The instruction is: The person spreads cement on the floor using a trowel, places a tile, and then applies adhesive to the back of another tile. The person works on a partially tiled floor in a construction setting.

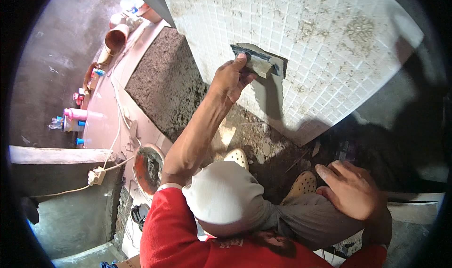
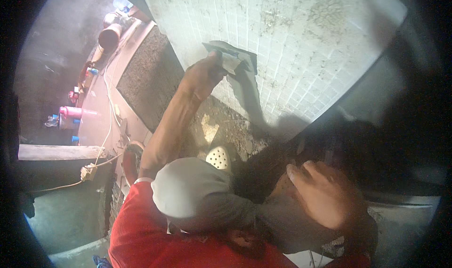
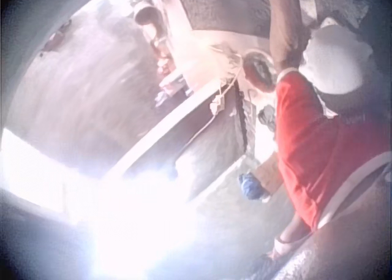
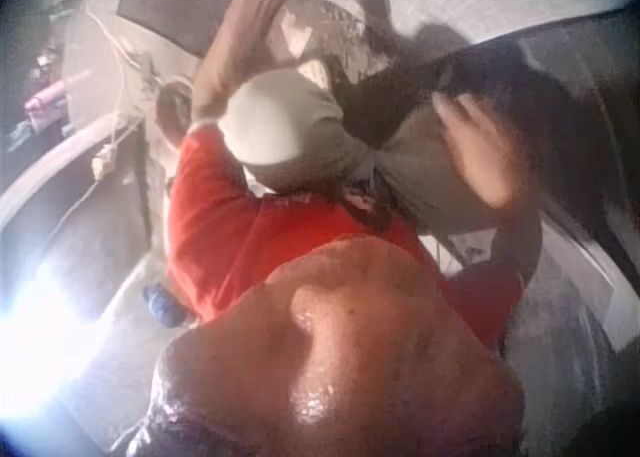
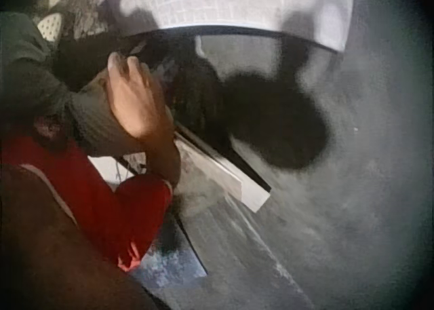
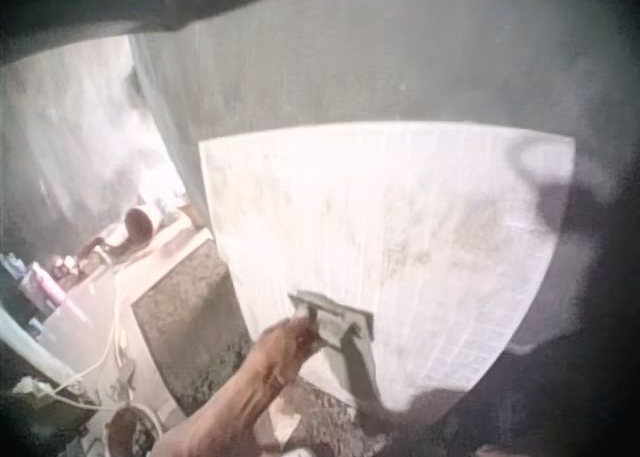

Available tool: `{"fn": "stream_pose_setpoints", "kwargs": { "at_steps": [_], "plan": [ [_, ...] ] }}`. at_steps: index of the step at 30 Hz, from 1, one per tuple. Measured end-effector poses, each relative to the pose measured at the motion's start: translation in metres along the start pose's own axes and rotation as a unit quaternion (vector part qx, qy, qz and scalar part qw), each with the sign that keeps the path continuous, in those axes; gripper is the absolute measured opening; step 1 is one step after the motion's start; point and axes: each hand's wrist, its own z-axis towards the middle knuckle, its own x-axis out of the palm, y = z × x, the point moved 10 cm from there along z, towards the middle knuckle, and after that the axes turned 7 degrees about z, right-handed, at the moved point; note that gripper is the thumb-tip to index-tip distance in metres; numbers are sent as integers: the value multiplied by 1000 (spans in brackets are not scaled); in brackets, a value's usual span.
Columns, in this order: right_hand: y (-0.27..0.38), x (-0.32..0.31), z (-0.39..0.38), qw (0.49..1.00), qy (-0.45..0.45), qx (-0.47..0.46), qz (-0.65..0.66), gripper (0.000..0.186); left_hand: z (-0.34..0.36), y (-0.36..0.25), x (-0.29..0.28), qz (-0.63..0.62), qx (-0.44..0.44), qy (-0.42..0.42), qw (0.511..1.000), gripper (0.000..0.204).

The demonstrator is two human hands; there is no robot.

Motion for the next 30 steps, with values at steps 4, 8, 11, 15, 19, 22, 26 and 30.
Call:
{"fn": "stream_pose_setpoints", "kwargs": {
  "at_steps": [4, 8, 11, 15, 19, 22, 26, 30],
  "plan": [
    [2, 5, -5, 1000, -8, -15, 3, 48, 4, -45, 10, 32, 45, 3, 998, 32],
    [-2, 9, -4, 999, 23, -20, 17, 42, 6, -69, 15, 61, 63, 12, 996, 30],
    [-5, 4, -2, 999, 14, -23, 28, 40, 21, -81, 16, 45, 80, 25, 995, 28],
    [-2, 1, 0, 999, -10, -43, 19, 49, 34, -129, 33, 111, 212, 57, 969, 26],
    [-8, 7, 4, 999, 2, -29, 34, 50, 16, -192, 59, 127, 252, 24, 959, 26],
    [-7, 3, 7, 998, -25, -50, 43, 52, -12, -247, 105, 10, 280, 140, 950, 27],
    [-16, 5, 10, 998, -15, -26, 54, 54, -47, -304, 76, -86, 390, 197, 895, 19],
    [-25, 6, 15, 1000, -15, 19, 1, 52, -48, -215, 4, -122, 340, 300, 883, 30]
  ]
}}
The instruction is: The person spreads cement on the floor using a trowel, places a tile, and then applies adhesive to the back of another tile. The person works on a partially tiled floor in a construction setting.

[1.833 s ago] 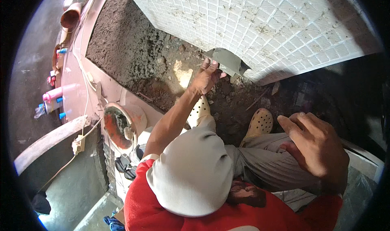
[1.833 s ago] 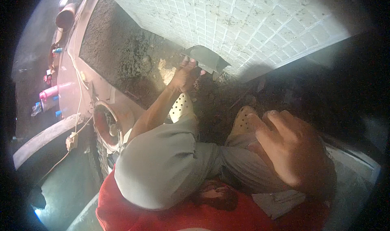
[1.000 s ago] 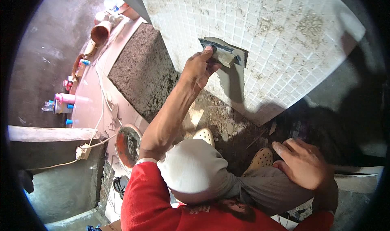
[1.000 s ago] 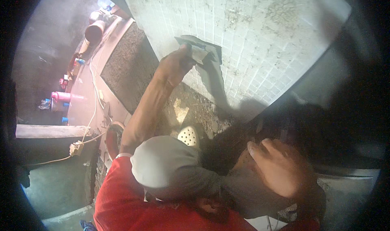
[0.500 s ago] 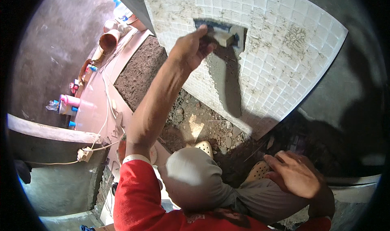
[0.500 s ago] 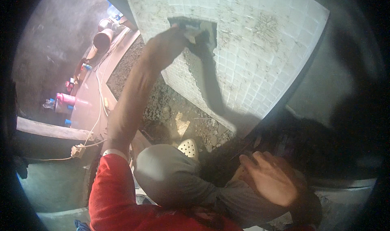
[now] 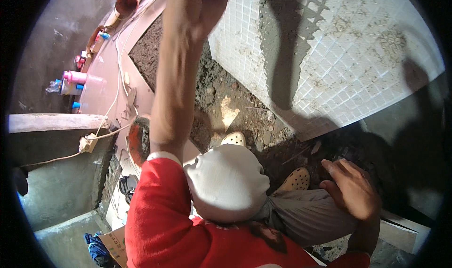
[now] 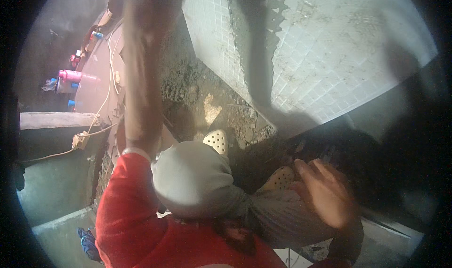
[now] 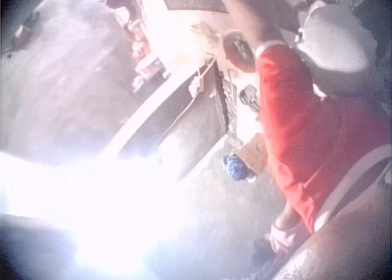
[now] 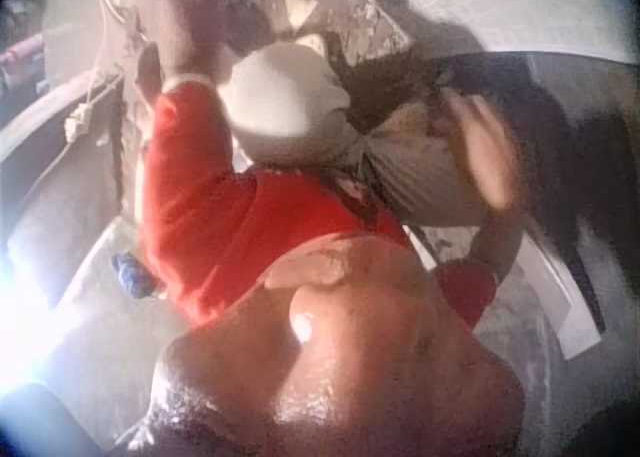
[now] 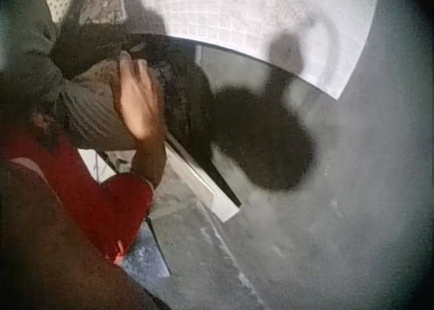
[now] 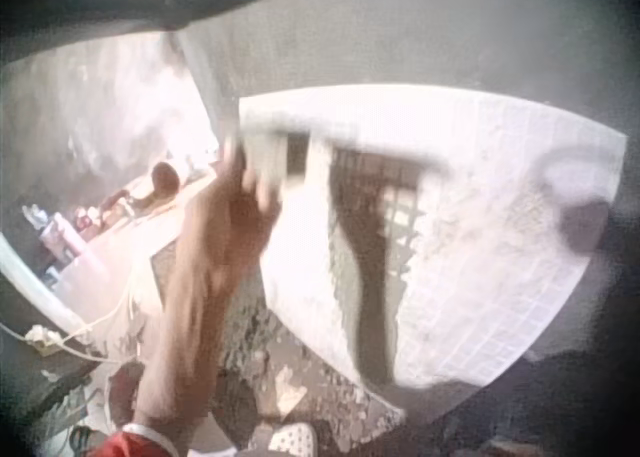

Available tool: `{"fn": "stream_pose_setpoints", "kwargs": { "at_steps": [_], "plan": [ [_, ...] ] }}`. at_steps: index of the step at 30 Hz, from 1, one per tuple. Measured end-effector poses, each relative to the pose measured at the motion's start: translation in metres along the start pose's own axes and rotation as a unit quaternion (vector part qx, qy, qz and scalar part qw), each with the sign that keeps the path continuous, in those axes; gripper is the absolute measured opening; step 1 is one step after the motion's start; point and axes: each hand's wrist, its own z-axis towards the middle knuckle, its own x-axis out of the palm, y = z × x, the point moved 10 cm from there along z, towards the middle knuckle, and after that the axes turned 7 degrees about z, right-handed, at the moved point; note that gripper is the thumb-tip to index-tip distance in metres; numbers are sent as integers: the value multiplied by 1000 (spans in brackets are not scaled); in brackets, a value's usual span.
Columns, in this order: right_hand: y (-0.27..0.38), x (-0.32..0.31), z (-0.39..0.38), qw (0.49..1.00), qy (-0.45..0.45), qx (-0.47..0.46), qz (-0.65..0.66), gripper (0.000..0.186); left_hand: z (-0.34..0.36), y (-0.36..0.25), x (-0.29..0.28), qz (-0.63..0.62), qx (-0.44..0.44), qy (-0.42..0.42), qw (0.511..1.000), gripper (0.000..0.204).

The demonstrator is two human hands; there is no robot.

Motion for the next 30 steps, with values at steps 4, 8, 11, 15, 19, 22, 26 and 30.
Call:
{"fn": "stream_pose_setpoints", "kwargs": {
  "at_steps": [4, 8, 11, 15, 19, 22, 26, 30],
  "plan": [
    [-4, 2, 10, 998, 37, 46, 11, 53, -182, 114, -113, 41, -123, -369, 920, 27],
    [-10, 3, 22, 989, 79, 85, 92, 53, -290, 208, -164, -81, -210, -423, 878, 66],
    [-10, 4, 36, 991, 72, 74, 85, 51, -316, 240, -202, -97, -194, -421, 881, 50],
    [-24, 8, 51, 988, 92, 117, 35, 48, -313, 259, -253, -30, -202, -434, 877, 25],
    [-23, 5, 60, 991, 78, 93, 50, 48, -303, 265, -274, 70, -245, -447, 858, 32],
    [-19, 7, 59, 994, 78, 74, 15, 47, -296, 259, -277, 161, -297, -471, 815, 33],
    [-5, 6, 54, 998, 56, 25, 4, 47, -253, 232, -269, 117, -227, -515, 818, 21],
    [-5, 8, 49, 990, 68, 70, 99, 46, -177, 174, -236, 131, -155, -483, 852, 23]
  ]
}}
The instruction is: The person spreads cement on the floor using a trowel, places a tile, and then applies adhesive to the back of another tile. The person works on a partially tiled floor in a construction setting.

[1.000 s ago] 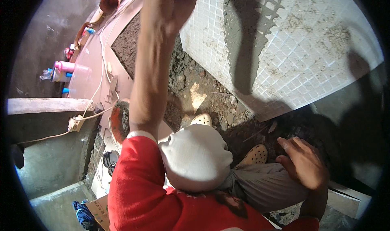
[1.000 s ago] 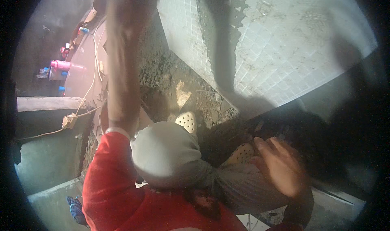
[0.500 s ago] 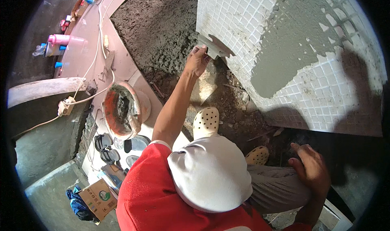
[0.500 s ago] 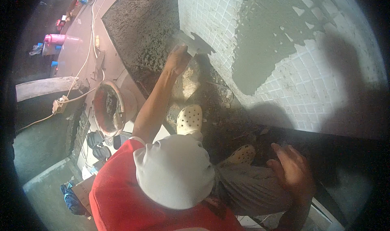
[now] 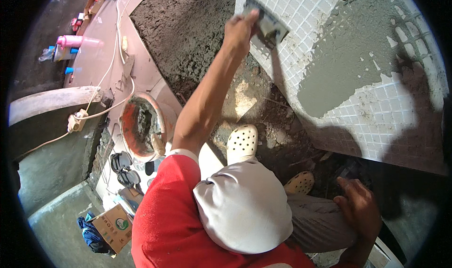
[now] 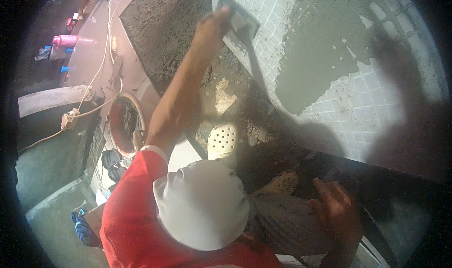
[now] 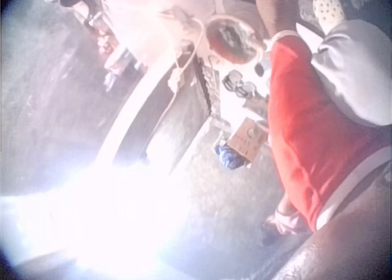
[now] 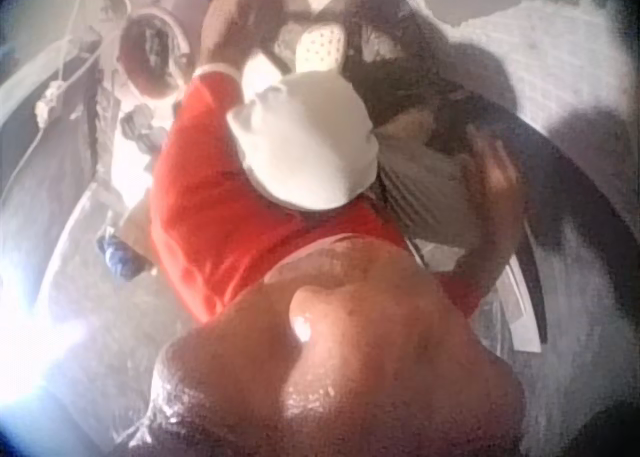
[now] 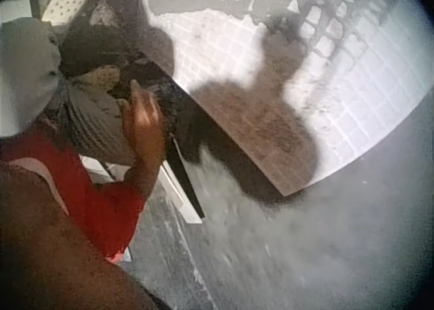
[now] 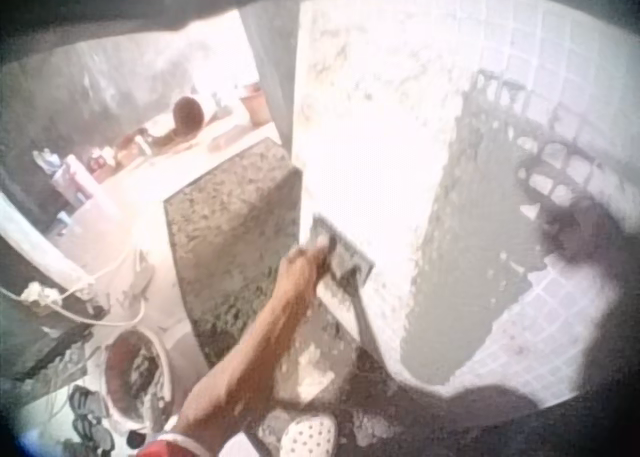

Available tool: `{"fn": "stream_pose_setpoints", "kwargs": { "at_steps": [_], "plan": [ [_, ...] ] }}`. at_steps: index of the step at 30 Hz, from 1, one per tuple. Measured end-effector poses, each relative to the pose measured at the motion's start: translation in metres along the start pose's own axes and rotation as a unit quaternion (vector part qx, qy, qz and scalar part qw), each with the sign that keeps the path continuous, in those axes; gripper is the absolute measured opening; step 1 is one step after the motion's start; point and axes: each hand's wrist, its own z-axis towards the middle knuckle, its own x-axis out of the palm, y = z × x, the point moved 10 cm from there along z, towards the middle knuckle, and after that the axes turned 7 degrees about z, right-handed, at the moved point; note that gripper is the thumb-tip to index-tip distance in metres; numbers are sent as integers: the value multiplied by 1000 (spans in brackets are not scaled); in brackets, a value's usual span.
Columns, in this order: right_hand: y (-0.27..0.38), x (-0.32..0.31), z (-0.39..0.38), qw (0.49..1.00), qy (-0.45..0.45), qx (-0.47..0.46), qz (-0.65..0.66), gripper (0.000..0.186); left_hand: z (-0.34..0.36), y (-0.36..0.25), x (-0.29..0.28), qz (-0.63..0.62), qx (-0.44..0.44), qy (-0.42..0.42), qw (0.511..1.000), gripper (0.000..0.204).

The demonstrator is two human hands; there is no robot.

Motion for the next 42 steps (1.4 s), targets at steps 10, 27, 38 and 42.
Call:
{"fn": "stream_pose_setpoints", "kwargs": {
  "at_steps": [10, 27, 38, 42],
  "plan": [
    [-12, -14, 0, 994, -52, -3, -95, 45, -58, -164, 67, 106, 257, 159, 947, 37],
    [-11, -6, 16, 997, -7, -9, -71, 47, -1, 111, -66, 35, -132, -17, 991, 43],
    [-35, -10, 29, 985, 76, 157, -17, 58, 3, -71, 3, -53, 145, 150, 977, 52],
    [-30, -9, 31, 992, 71, 107, -15, 56, 3, 29, -60, -101, -19, 109, 989, 27]
  ]
}}
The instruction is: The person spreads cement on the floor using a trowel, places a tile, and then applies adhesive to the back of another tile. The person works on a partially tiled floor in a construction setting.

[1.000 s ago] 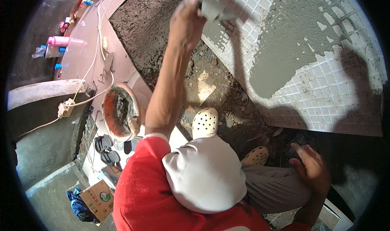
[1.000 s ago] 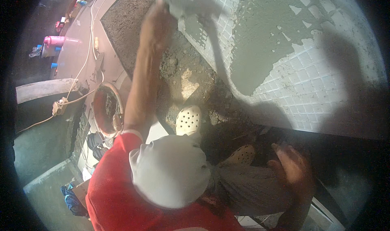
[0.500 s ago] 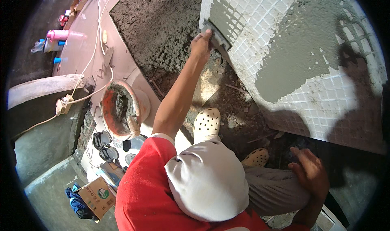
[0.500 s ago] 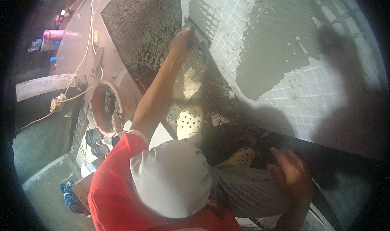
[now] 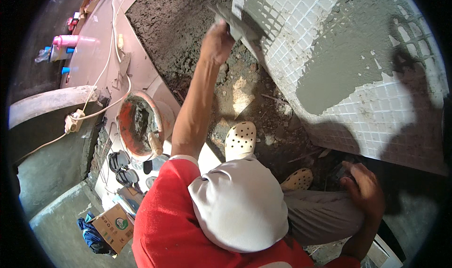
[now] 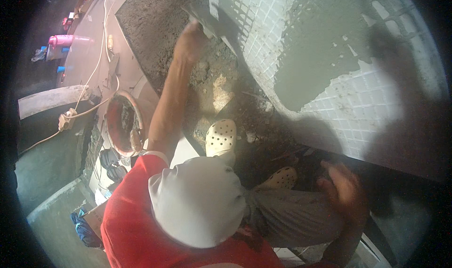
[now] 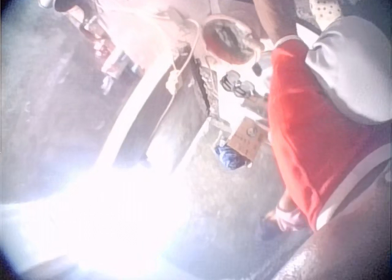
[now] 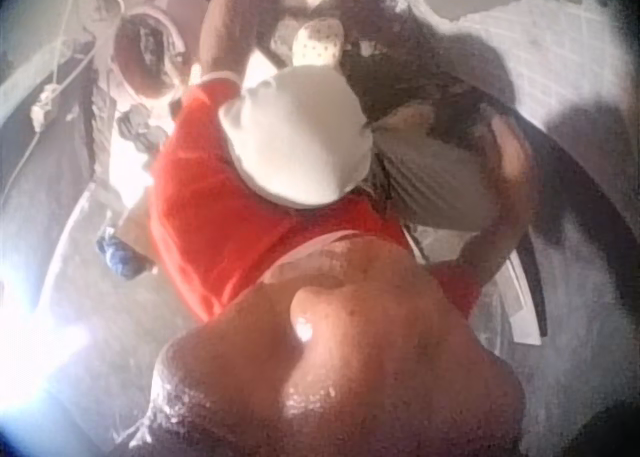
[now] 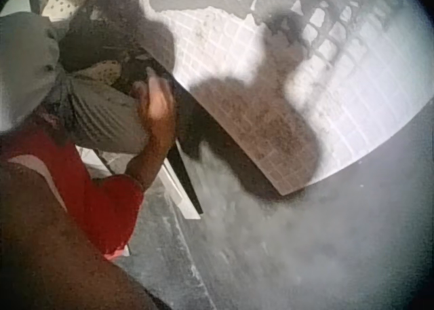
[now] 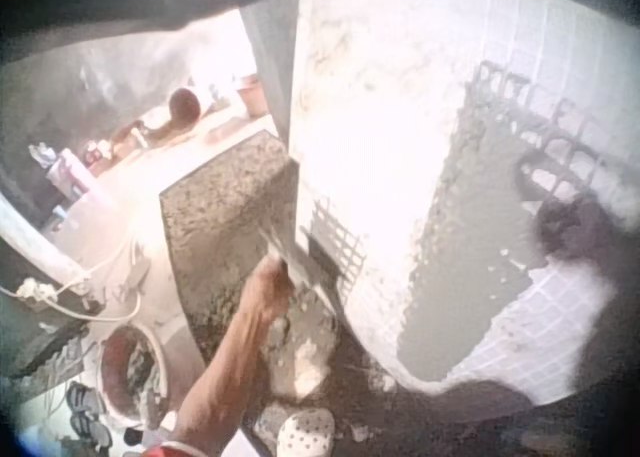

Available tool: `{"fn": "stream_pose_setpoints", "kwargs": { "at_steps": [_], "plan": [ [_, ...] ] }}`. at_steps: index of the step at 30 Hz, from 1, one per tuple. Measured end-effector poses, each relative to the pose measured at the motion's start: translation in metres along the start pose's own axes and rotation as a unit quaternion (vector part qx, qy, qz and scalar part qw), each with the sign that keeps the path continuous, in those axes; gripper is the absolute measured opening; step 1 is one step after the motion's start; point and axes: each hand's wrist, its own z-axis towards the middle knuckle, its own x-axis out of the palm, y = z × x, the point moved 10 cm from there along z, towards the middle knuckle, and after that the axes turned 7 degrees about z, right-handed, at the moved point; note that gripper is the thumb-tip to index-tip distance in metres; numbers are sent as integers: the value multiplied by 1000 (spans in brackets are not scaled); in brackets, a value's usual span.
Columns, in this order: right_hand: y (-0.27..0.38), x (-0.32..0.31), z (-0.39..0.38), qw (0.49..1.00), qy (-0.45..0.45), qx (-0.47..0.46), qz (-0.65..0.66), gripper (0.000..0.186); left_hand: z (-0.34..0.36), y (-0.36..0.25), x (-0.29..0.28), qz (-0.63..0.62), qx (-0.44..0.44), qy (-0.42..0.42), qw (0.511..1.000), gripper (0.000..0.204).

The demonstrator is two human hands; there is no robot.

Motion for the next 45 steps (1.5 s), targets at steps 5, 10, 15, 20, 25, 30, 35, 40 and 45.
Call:
{"fn": "stream_pose_setpoints", "kwargs": {
  "at_steps": [5, 10, 15, 20, 25, 30, 35, 40, 45],
  "plan": [
    [2, 3, 3, 1000, 13, -9, 4, 54, 9, 108, -91, -25, 27, -34, 999, 20],
    [1, -2, 10, 1000, -1, -5, -12, 51, 20, 122, -110, 178, -18, -78, 981, 31],
    [-5, 3, 8, 1000, -7, -5, -30, 48, -3, 97, -91, 121, -85, -191, 970, 19],
    [6, -1, 4, 993, -62, -85, -49, 44, 5, 83, -65, 118, -61, -200, 971, 22],
    [2, 7, -2, 1000, -1, -24, -13, 48, 13, 38, -19, 97, -34, -205, 973, 19],
    [4, 4, -14, 1000, -15, -18, -17, 47, 23, -61, 88, 115, 83, -116, 983, 19],
    [-5, -3, -19, 991, -108, -46, -56, 43, 13, -131, 133, 105, 144, -17, 984, 46],
    [-12, 2, -23, 995, -81, -50, -11, 42, -18, -34, 35, 79, -8, -126, 989, 31],
    [2, -2, -21, 995, -55, -79, 10, 44, -37, 66, -12, 78, -73, -190, 976, 31]
  ]
}}
